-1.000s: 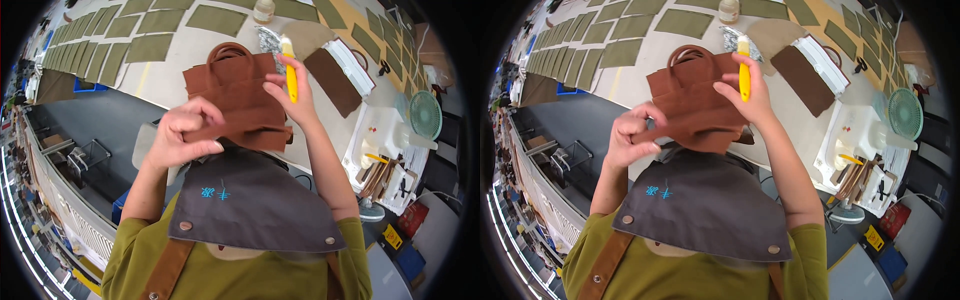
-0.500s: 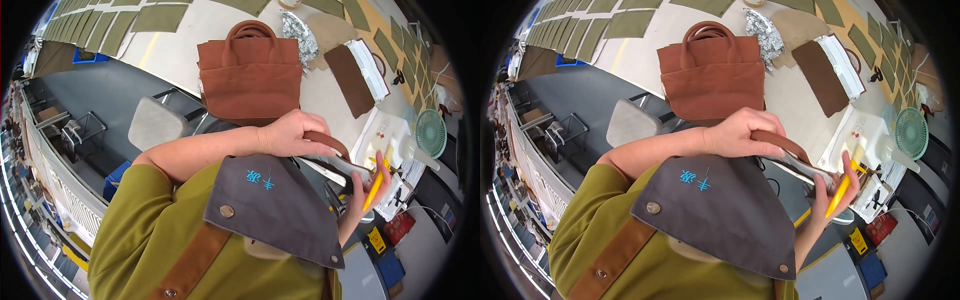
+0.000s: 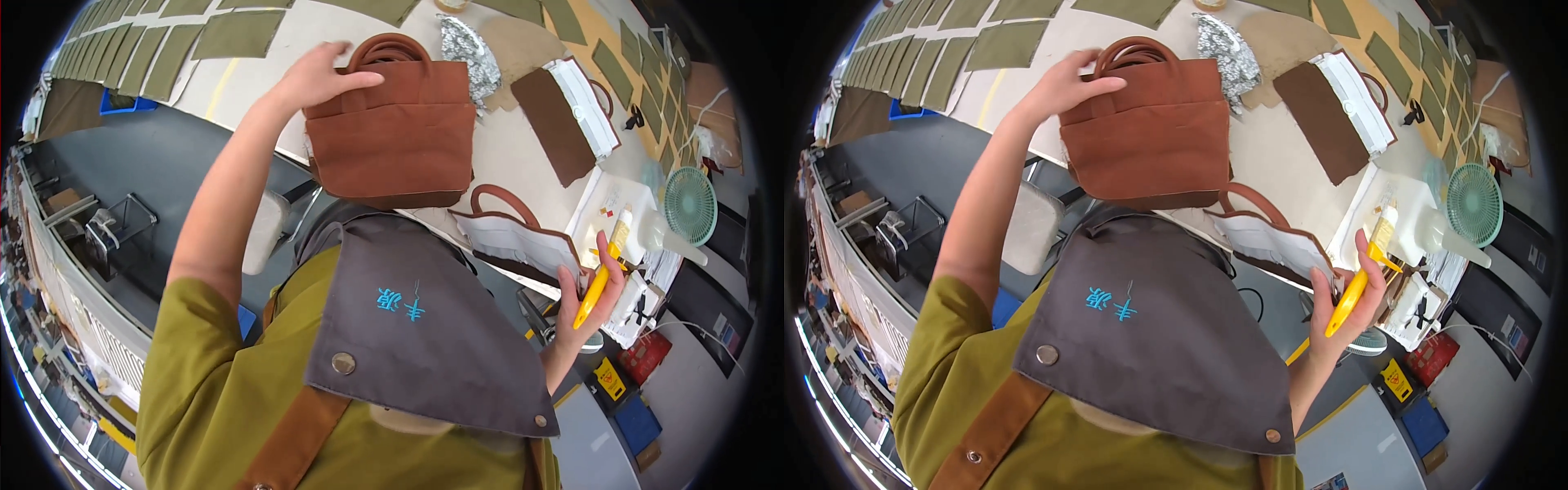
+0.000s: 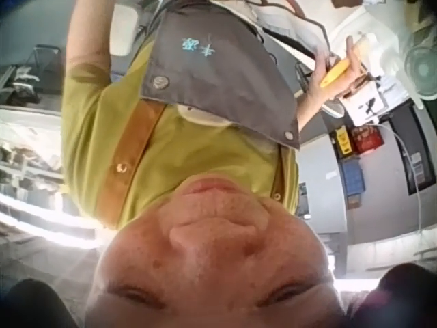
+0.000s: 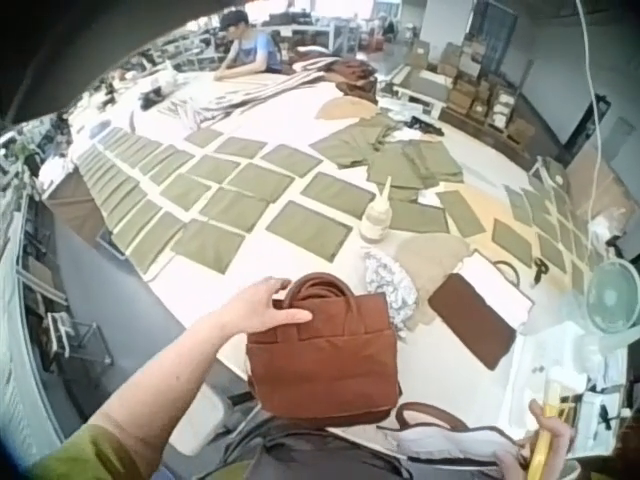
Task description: Applying adhesive to leather components and assembling them into bags.
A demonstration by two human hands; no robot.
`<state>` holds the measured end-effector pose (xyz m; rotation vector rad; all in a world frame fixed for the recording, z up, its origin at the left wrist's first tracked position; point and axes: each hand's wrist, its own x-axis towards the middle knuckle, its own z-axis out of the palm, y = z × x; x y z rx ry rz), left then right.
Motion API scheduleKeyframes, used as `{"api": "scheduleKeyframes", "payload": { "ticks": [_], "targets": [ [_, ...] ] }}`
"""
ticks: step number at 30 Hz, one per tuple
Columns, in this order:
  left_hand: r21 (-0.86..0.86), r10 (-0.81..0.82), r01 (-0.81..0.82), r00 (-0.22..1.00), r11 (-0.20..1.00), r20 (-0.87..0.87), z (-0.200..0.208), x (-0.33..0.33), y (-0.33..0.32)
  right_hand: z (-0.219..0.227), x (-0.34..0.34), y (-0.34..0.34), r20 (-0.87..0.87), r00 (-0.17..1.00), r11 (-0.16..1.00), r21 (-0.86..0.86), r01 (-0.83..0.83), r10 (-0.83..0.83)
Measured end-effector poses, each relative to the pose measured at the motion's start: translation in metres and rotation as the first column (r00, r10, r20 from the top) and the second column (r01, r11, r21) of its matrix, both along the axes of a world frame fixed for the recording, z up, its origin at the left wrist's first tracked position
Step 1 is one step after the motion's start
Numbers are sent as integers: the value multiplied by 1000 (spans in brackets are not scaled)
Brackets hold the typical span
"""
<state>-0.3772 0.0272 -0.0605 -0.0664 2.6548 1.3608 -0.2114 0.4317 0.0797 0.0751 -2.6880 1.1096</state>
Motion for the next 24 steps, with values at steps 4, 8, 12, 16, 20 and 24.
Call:
{"api": "scheduleKeyframes", "payload": {
  "ticks": [4,8,12,16,20,24],
  "targets": [
    [186,-385,337,773,923,505,-1,-30,-11,-7,-8,-5,-6,1000,998,60,-6,6],
    [176,-350,303,785,937,511,-19,-37,-16,-11,-9,-9,0,999,992,120,37,-38],
    [307,-388,271,815,912,432,-14,-28,-9,-14,-4,-4,-2,994,990,87,111,-111],
    [392,-254,131,925,910,282,-4,5,-9,-16,-8,-3,-10,995,995,10,98,-97],
    [183,-148,95,942,978,301,-15,27,-26,-10,-9,-3,2,997,997,-29,78,-78],
    [274,5,-109,935,956,356,-2,38,-37,-1,-18,-4,-19,999,999,2,46,-46]
  ]
}}
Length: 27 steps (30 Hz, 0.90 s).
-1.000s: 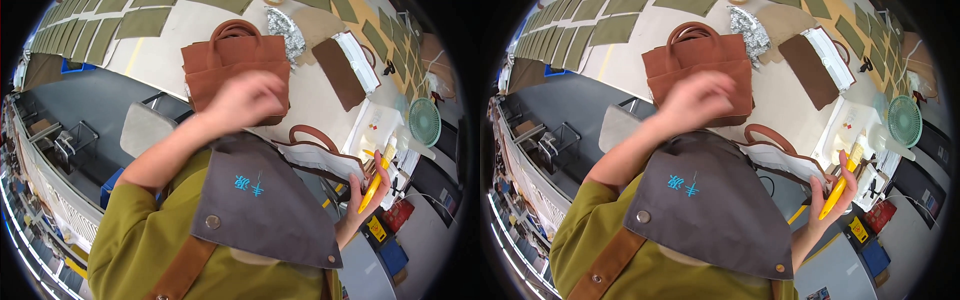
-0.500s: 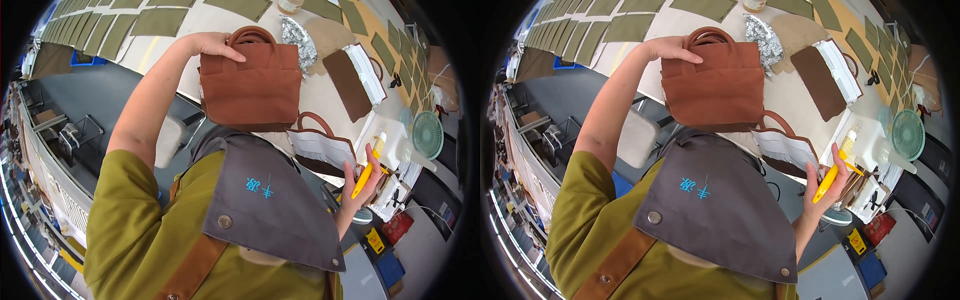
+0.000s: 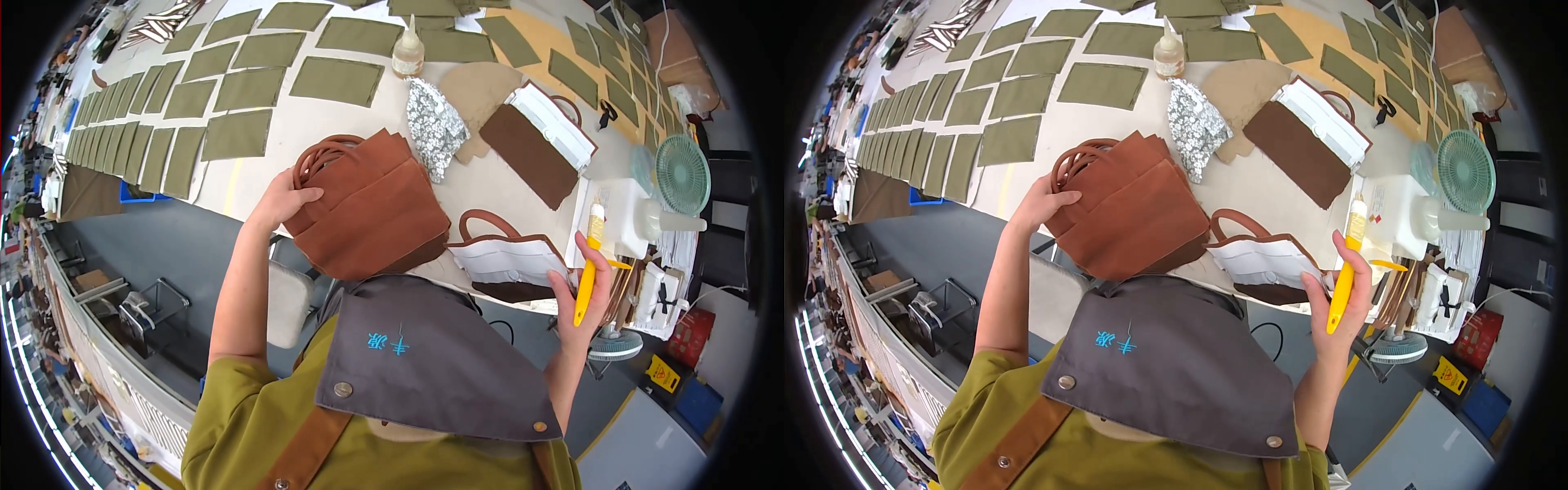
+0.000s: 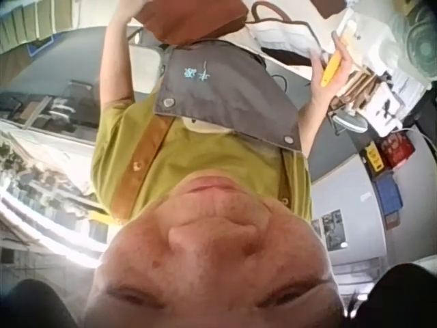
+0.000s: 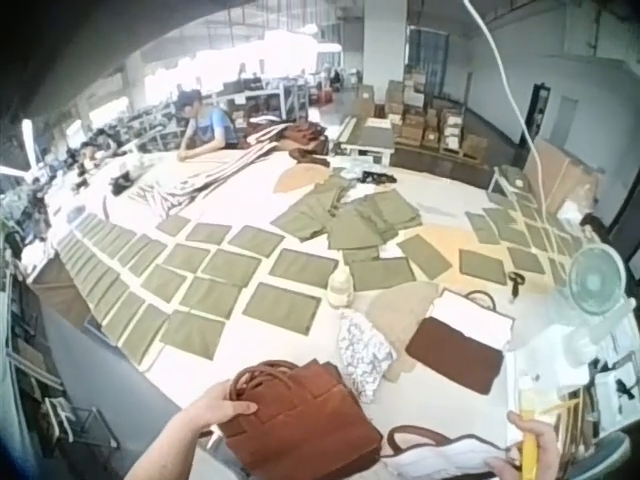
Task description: Applying adhesive to leather components and assembling them into bags.
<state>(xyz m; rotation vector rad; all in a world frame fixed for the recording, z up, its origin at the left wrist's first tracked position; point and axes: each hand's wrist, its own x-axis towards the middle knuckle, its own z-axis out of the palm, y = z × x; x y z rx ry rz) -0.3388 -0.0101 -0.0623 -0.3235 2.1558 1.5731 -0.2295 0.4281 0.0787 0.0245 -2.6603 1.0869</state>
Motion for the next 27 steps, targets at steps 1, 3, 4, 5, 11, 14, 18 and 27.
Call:
{"api": "scheduleKeyframes", "payload": {
  "ticks": [1,3,4,5,11,14,18,27],
  "targets": [
    [25,51,-51,998,998,33,5,1,-5,2,-4,0,-33,999,997,61,-38,40],
    [-45,5,-6,1000,999,-16,15,-6,-9,9,-5,-6,46,998,988,-147,37,-30],
    [-109,-56,50,997,993,-50,20,-10,-14,11,-8,-9,37,999,982,-189,22,-15],
    [-122,-39,32,998,992,-54,25,-15,-23,10,-12,-13,29,1000,973,-231,8,-1],
    [-237,-161,159,987,958,11,12,-54,-57,-15,-34,-30,-31,999,847,-531,-23,8],
    [-469,-208,119,968,875,-143,9,-48,-41,-29,-38,-51,-56,994,955,-278,-102,89],
    [-666,-278,-346,712,661,-645,21,-34,19,-56,-37,-54,-88,986,982,-110,-154,145],
    [189,-190,370,774,909,-605,55,40,198,-52,-35,-67,-71,984,975,-143,-171,162]
  ]
}}
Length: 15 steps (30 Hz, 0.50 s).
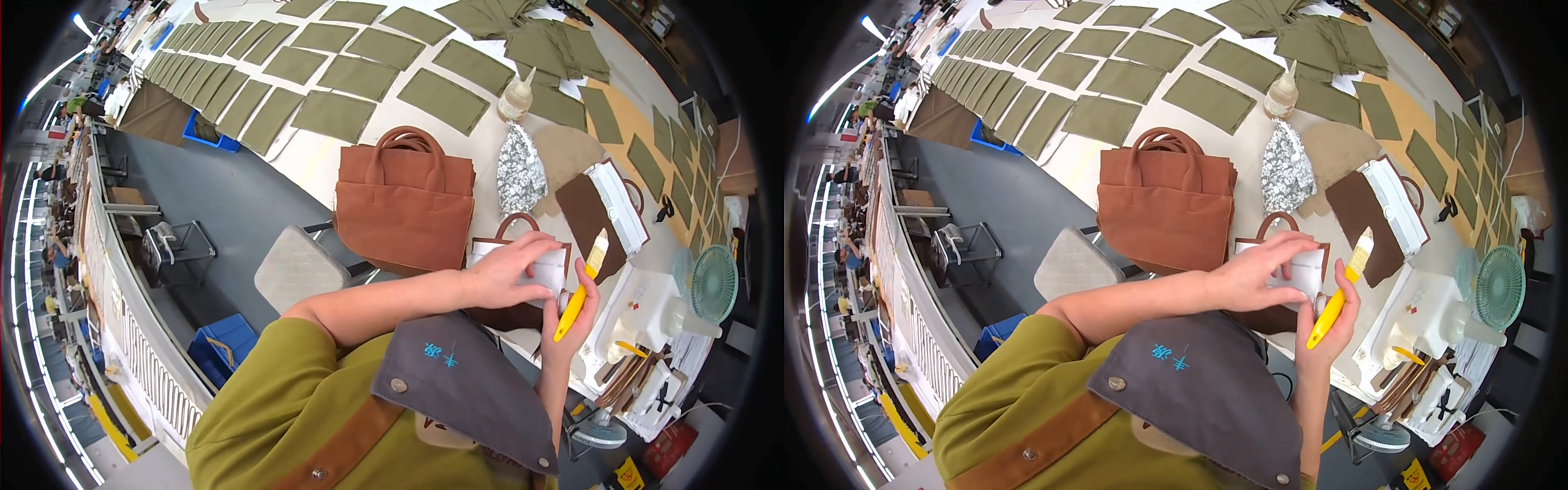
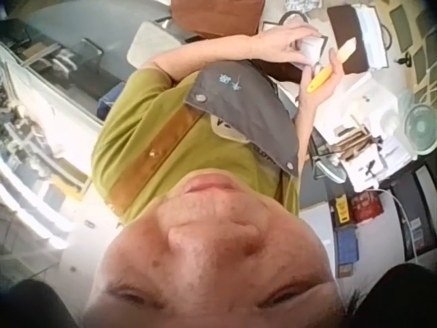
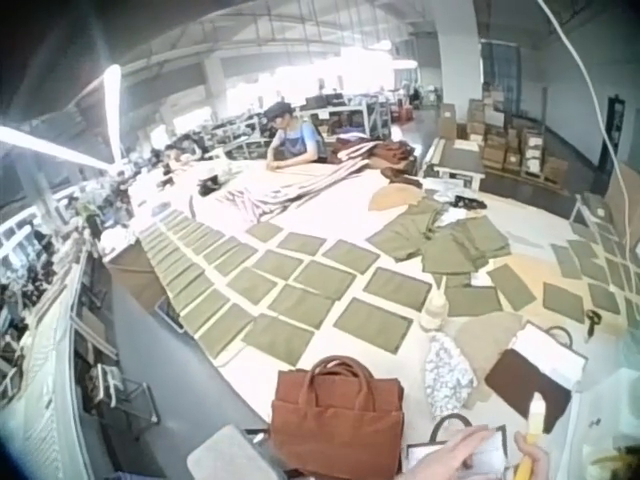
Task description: Applying adhesive to leather components and assembling them into bags.
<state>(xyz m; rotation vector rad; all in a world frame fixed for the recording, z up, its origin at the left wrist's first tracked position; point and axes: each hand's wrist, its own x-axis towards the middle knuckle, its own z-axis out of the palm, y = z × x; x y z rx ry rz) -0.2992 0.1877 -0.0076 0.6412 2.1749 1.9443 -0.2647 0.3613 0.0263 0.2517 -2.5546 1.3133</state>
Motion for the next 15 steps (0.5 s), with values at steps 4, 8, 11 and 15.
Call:
{"api": "scheduleKeyframes", "payload": {
  "ticks": [4,8,11,15],
  "targets": [
    [28,-1,1,1000,1000,-21,5,-1,5,-1,12,4,59,997,998,-9,54,-53],
    [24,2,-3,999,1000,39,3,-4,5,-4,18,4,38,997,997,58,59,-61],
    [83,-19,12,997,996,77,-5,-2,7,-3,21,6,126,990,998,12,67,-68],
    [266,-8,-25,992,964,124,-17,3,11,0,28,13,159,987,978,-208,29,5]
  ]
}}
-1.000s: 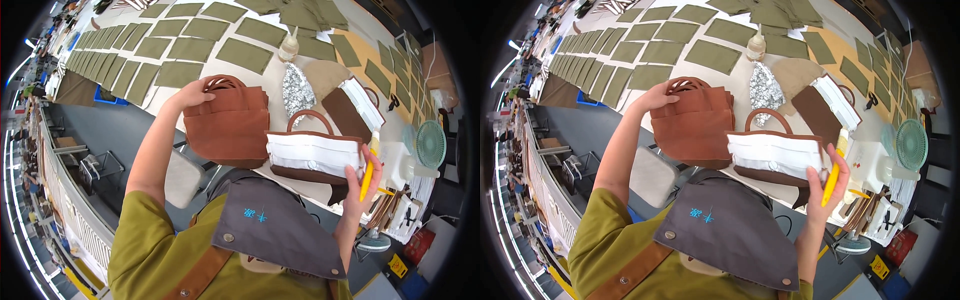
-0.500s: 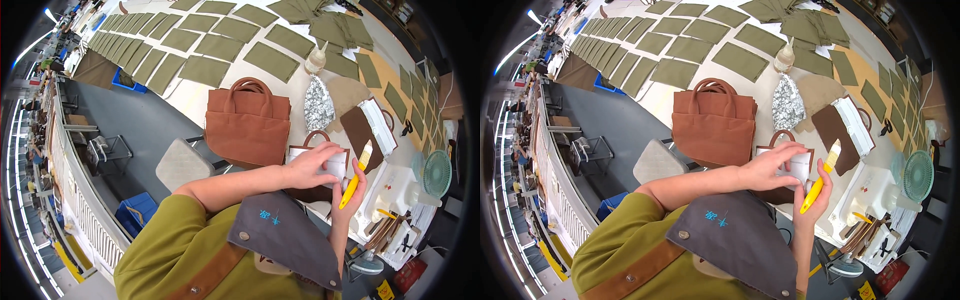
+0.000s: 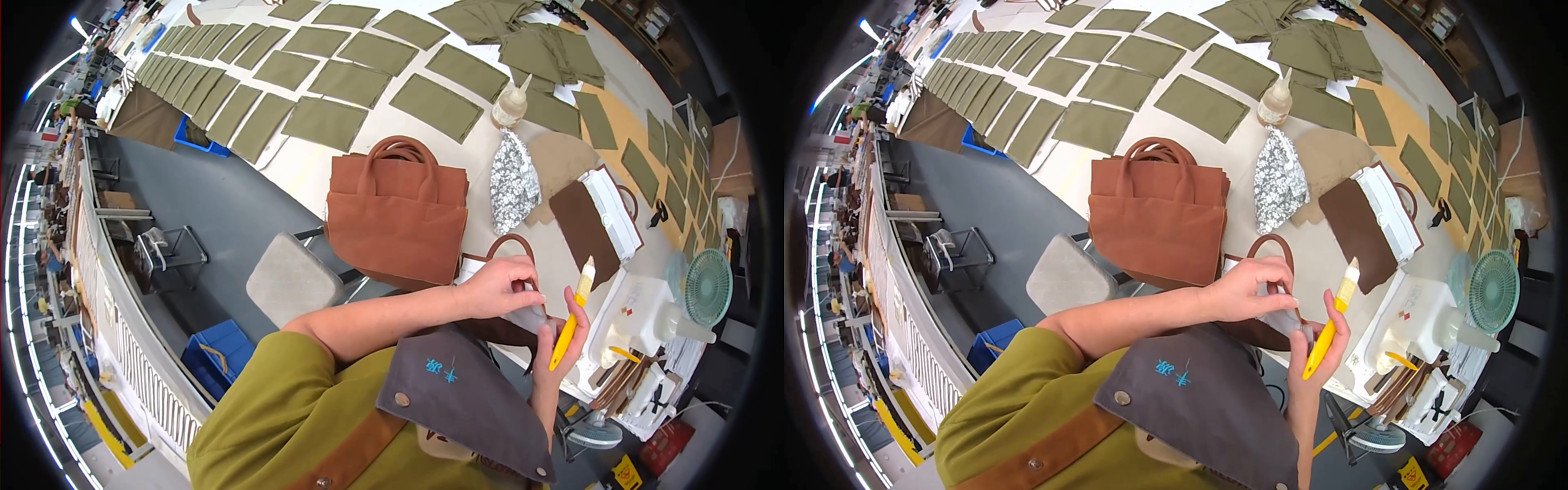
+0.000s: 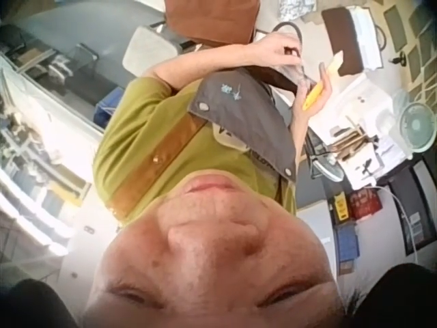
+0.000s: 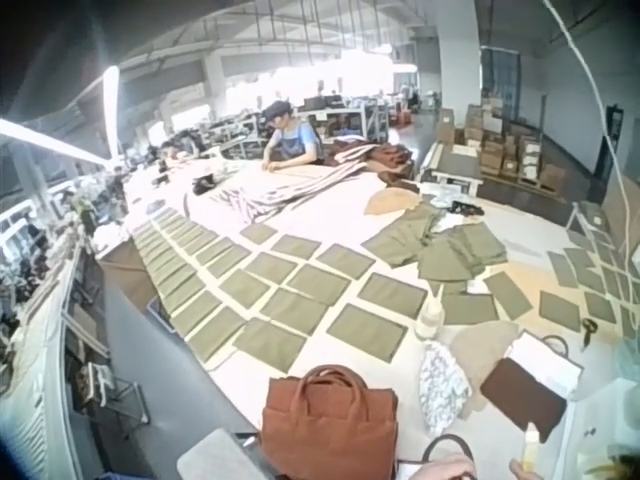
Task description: Applying adhesive to leather components and assembling them into bags.
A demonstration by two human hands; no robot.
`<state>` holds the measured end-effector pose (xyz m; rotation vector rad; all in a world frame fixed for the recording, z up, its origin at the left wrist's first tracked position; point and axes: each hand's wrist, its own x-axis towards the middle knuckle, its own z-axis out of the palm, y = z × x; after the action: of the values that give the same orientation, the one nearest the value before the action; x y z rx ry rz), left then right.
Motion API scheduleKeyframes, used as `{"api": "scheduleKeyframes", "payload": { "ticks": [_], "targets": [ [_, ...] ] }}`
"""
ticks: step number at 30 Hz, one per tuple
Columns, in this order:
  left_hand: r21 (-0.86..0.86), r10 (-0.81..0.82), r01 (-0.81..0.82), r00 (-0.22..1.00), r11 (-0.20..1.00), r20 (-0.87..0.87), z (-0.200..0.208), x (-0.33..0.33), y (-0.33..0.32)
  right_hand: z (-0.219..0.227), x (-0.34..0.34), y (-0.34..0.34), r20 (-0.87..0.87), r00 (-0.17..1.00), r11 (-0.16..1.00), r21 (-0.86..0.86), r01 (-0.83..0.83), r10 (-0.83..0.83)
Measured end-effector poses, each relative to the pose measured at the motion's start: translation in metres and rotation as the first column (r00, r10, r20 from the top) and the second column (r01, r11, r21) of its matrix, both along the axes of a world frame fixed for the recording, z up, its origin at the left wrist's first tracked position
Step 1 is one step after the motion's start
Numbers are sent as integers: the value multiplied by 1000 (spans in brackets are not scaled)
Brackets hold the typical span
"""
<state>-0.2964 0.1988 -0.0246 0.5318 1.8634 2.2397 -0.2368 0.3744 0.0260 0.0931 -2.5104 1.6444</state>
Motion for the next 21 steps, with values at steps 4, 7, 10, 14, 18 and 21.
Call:
{"api": "scheduleKeyframes", "payload": {
  "ticks": [4,7,10,14,18,21],
  "targets": [
    [-22,-25,25,1000,999,13,-9,-7,-3,-7,7,15,45,991,992,9,124,-124],
    [55,-159,151,964,987,212,-25,-19,-12,-11,-11,6,43,988,987,69,144,-147],
    [16,-158,160,948,987,276,-19,-29,-17,-5,-20,10,119,986,993,17,117,-118],
    [11,-156,162,926,987,343,-5,-38,-8,-5,-9,19,168,982,979,-170,111,-82],
    [-22,-219,245,900,969,377,0,-42,4,-8,-5,22,139,985,980,-155,128,-107],
    [-21,-245,274,889,962,387,0,-45,10,-11,-11,20,149,982,990,-54,129,-120]
  ]
}}
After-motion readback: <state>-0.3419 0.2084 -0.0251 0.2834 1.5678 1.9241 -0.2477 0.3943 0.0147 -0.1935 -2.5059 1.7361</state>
